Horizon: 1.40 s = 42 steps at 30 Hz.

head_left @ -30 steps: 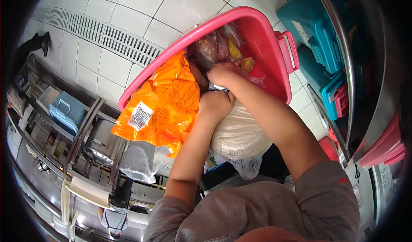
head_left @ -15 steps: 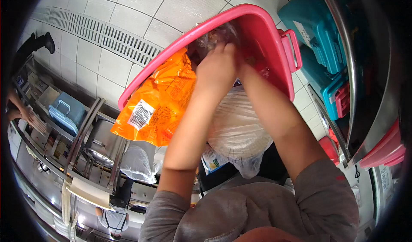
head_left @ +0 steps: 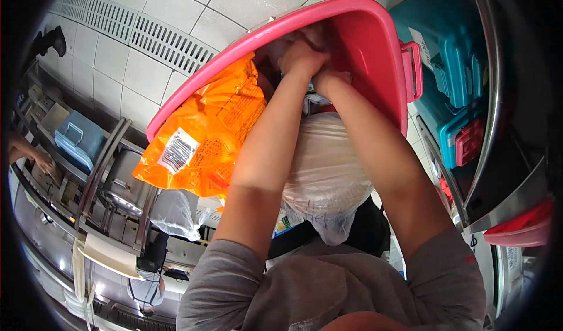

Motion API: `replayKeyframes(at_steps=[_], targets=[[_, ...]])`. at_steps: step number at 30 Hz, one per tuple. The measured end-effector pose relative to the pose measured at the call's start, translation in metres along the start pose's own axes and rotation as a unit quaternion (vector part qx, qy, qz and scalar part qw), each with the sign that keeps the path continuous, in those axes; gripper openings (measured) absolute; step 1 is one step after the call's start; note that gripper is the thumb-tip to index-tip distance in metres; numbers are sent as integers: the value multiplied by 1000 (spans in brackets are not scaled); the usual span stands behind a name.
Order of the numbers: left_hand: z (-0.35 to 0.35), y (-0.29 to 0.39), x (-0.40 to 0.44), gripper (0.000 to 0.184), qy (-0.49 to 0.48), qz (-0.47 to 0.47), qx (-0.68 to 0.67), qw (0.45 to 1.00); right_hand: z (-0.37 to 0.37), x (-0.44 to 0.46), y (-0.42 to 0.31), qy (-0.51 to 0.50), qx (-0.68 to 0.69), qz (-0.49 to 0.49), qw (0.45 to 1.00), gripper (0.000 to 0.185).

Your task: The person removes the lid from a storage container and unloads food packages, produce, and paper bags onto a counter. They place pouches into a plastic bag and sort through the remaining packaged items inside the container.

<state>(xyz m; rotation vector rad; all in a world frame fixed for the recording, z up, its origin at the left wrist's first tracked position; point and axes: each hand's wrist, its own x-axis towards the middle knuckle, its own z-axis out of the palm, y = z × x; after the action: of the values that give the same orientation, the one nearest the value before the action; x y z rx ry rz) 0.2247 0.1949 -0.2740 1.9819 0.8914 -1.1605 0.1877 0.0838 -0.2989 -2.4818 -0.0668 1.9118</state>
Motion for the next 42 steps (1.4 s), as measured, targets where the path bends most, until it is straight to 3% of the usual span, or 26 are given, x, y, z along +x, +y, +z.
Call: replayKeyframes(at_steps=[2, 3, 4, 6, 8, 10, 12, 14, 15, 17, 19, 21, 22, 24, 25, 26, 28, 29, 31, 33, 34, 35, 37, 38, 40, 42], targets=[[0, 10, -30, 74, -37, 188, 15, 981, -16, -39, -11, -13, -164, -69, 984, 58], [1, 20, -42, 66, -71, 219, 30, 973, 18, -21, -11, -32, -186, -44, 981, 55], [4, 23, -43, 66, -72, 218, 30, 973, 52, -2, -11, -51, -209, -19, 976, 54], [7, 28, -41, 63, -101, 216, 117, 964, 25, -30, -16, -73, -221, -13, 973, 51], [6, 22, -41, 55, -74, 237, 97, 964, -19, -64, -22, -93, -233, -6, 968, 49], [15, -1, -29, 54, 56, 293, -209, 931, -56, -87, -25, -113, -239, -6, 964, 48], [-3, -12, -29, 57, 123, 286, -167, 935, -98, -99, -23, -47, -70, -15, 996, 44], [-4, -21, -27, 57, 254, 164, -159, 940, -118, -114, -33, 177, 38, -20, 983, 40], [11, -26, -13, 65, 136, 121, -278, 943, -116, -107, -42, 212, 46, -59, 974, 38], [22, -26, -11, 69, 0, -10, -201, 980, -111, -80, -70, 217, 33, -149, 964, 36], [30, -28, -27, 71, -142, 141, -270, 942, -79, -11, -95, 198, 36, -227, 953, 35], [36, -29, -42, 74, -277, 289, -318, 859, -67, 22, -104, 211, 66, -252, 942, 35], [37, -26, -48, 74, -279, 294, -313, 859, -89, 8, -108, 118, 47, -282, 951, 35], [42, -24, -58, 56, -236, 182, -421, 857, -101, 3, -111, 28, 26, -307, 951, 35], [46, -28, -60, 51, -219, 144, -457, 850, -88, 18, -111, 36, 88, -291, 952, 43], [57, -44, -51, 60, -234, 187, -407, 863, -66, 45, -110, 44, 148, -275, 949, 53], [49, -51, -62, 69, -249, 222, -362, 870, 30, 189, -111, 44, 273, -256, 926, 58], [22, -40, -81, 67, -181, 308, -43, 933, 47, 212, -112, 52, 308, -239, 919, 45], [1, -46, -108, 65, -90, 356, 281, 886, 49, 205, -108, 58, 340, -224, 911, 33], [-5, -58, -126, 50, 32, 300, 349, 887, 15, 143, -97, 85, 263, -234, 932, 55], [-21, -60, -133, 50, 36, 299, 348, 888, -1, 122, -91, 98, 224, -239, 940, 68], [-44, -56, -143, 45, -21, 302, 321, 897, -9, 114, -84, 98, 224, -241, 939, 68], [-71, -42, -156, 41, -81, 301, 293, 904, -15, 101, -71, 31, 120, -330, 936, 39], [-79, -34, -159, 35, -43, 292, 258, 920, -18, 97, -67, 29, 119, -331, 935, 39], [-77, -29, -154, 29, -6, 286, 221, 932, -27, 90, -57, -20, 181, -303, 935, 62], [-61, -28, -128, 30, 179, 347, 253, 885, -36, 77, -53, -32, 196, -292, 935, 58]])
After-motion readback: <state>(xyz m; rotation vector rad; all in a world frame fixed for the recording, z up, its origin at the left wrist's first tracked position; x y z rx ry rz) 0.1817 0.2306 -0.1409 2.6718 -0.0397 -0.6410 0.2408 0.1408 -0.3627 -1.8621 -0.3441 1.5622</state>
